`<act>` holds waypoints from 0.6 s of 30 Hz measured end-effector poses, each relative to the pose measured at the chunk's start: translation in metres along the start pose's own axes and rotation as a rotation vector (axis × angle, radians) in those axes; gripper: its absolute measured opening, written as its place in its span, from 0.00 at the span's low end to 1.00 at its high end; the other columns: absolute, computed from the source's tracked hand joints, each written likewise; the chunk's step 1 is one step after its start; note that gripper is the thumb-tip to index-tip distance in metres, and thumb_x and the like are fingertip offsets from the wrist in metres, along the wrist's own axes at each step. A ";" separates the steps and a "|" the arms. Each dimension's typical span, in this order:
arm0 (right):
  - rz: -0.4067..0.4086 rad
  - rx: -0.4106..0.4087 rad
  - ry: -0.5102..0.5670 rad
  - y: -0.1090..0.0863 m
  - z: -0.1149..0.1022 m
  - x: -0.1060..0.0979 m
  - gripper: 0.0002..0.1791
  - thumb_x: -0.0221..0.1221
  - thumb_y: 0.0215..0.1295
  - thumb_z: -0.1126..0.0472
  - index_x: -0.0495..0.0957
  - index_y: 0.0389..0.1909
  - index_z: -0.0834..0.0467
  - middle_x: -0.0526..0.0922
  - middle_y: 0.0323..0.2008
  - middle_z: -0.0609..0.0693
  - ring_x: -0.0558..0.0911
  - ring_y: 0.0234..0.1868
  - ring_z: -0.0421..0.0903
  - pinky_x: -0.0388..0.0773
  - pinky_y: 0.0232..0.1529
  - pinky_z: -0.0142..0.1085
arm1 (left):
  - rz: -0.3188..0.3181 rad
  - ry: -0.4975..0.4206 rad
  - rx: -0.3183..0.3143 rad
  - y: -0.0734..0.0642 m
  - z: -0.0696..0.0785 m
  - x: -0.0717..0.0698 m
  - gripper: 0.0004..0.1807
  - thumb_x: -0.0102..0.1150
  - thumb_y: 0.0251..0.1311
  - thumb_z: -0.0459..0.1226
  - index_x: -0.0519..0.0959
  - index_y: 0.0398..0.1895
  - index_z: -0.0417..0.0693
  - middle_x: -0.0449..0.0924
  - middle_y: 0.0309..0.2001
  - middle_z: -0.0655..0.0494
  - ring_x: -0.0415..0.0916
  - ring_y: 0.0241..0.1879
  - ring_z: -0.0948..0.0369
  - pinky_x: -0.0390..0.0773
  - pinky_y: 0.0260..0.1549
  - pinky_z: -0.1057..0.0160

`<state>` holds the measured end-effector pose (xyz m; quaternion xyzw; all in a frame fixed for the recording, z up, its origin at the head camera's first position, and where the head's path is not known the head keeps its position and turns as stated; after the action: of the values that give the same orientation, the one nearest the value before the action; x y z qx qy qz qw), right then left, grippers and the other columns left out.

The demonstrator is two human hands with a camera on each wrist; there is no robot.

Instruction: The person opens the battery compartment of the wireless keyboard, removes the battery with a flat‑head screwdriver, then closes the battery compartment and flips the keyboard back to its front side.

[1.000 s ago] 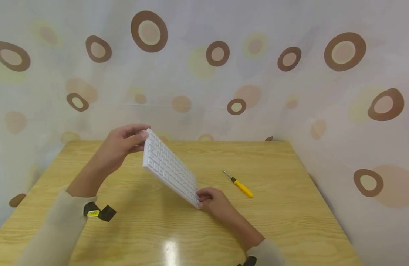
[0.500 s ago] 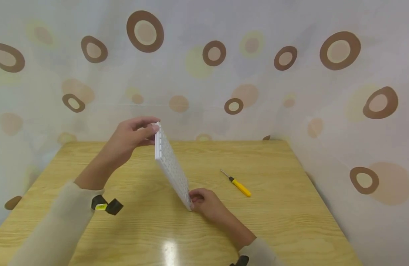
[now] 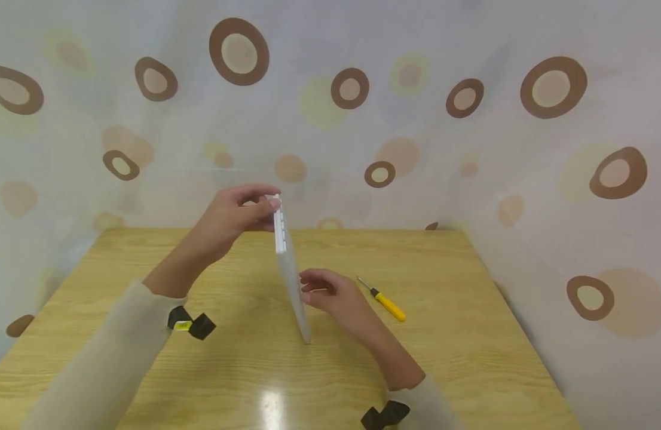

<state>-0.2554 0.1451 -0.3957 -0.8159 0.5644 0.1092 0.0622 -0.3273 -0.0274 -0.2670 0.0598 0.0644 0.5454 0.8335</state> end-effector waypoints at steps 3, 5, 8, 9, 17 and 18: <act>0.027 -0.043 0.031 0.000 -0.028 -0.008 0.25 0.65 0.68 0.52 0.75 0.64 0.51 0.80 0.59 0.52 0.79 0.60 0.50 0.78 0.59 0.40 | -0.011 0.016 0.014 0.003 0.002 0.006 0.21 0.61 0.67 0.36 0.76 0.62 0.38 0.70 0.43 0.46 0.86 0.37 0.54 0.85 0.45 0.56; 0.044 -0.077 0.052 0.000 -0.045 -0.014 0.25 0.65 0.68 0.53 0.75 0.64 0.51 0.80 0.59 0.52 0.79 0.61 0.49 0.78 0.59 0.40 | -0.018 0.026 0.021 0.006 0.003 0.010 0.22 0.61 0.67 0.37 0.76 0.62 0.38 0.70 0.42 0.46 0.86 0.38 0.50 0.85 0.45 0.56; 0.064 -0.122 0.050 0.000 -0.068 -0.022 0.24 0.64 0.69 0.55 0.75 0.64 0.52 0.80 0.59 0.52 0.79 0.61 0.48 0.77 0.60 0.39 | -0.025 0.030 0.026 0.011 0.001 0.014 0.22 0.62 0.67 0.38 0.76 0.61 0.39 0.71 0.40 0.46 0.86 0.36 0.49 0.85 0.44 0.55; 0.071 -0.135 0.048 0.001 -0.075 -0.025 0.24 0.64 0.69 0.55 0.75 0.64 0.52 0.80 0.59 0.51 0.79 0.61 0.48 0.77 0.60 0.39 | -0.027 0.027 0.026 0.012 0.000 0.016 0.22 0.62 0.67 0.38 0.76 0.61 0.39 0.71 0.40 0.46 0.86 0.35 0.50 0.85 0.44 0.55; 0.077 -0.255 0.062 -0.002 -0.120 -0.035 0.20 0.62 0.71 0.60 0.76 0.61 0.58 0.80 0.58 0.53 0.80 0.62 0.50 0.77 0.61 0.40 | -0.033 0.018 0.040 0.019 -0.002 0.025 0.21 0.62 0.67 0.38 0.77 0.61 0.40 0.71 0.38 0.47 0.86 0.33 0.55 0.85 0.43 0.56; 0.083 -0.258 0.045 -0.002 -0.123 -0.035 0.19 0.62 0.71 0.60 0.77 0.60 0.58 0.80 0.58 0.53 0.80 0.61 0.50 0.77 0.61 0.40 | -0.031 0.021 0.040 0.020 -0.002 0.025 0.21 0.62 0.67 0.39 0.77 0.61 0.41 0.71 0.38 0.47 0.86 0.33 0.55 0.85 0.43 0.56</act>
<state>-0.2519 0.1505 -0.2677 -0.7953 0.5801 0.1649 -0.0605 -0.3353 0.0035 -0.2667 0.0699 0.0850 0.5316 0.8398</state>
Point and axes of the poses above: each hand's wrist, its own y-axis towards the middle knuckle, its own x-axis out of the palm, z = x × y, the point moved 9 cm from there along y, towards the middle knuckle
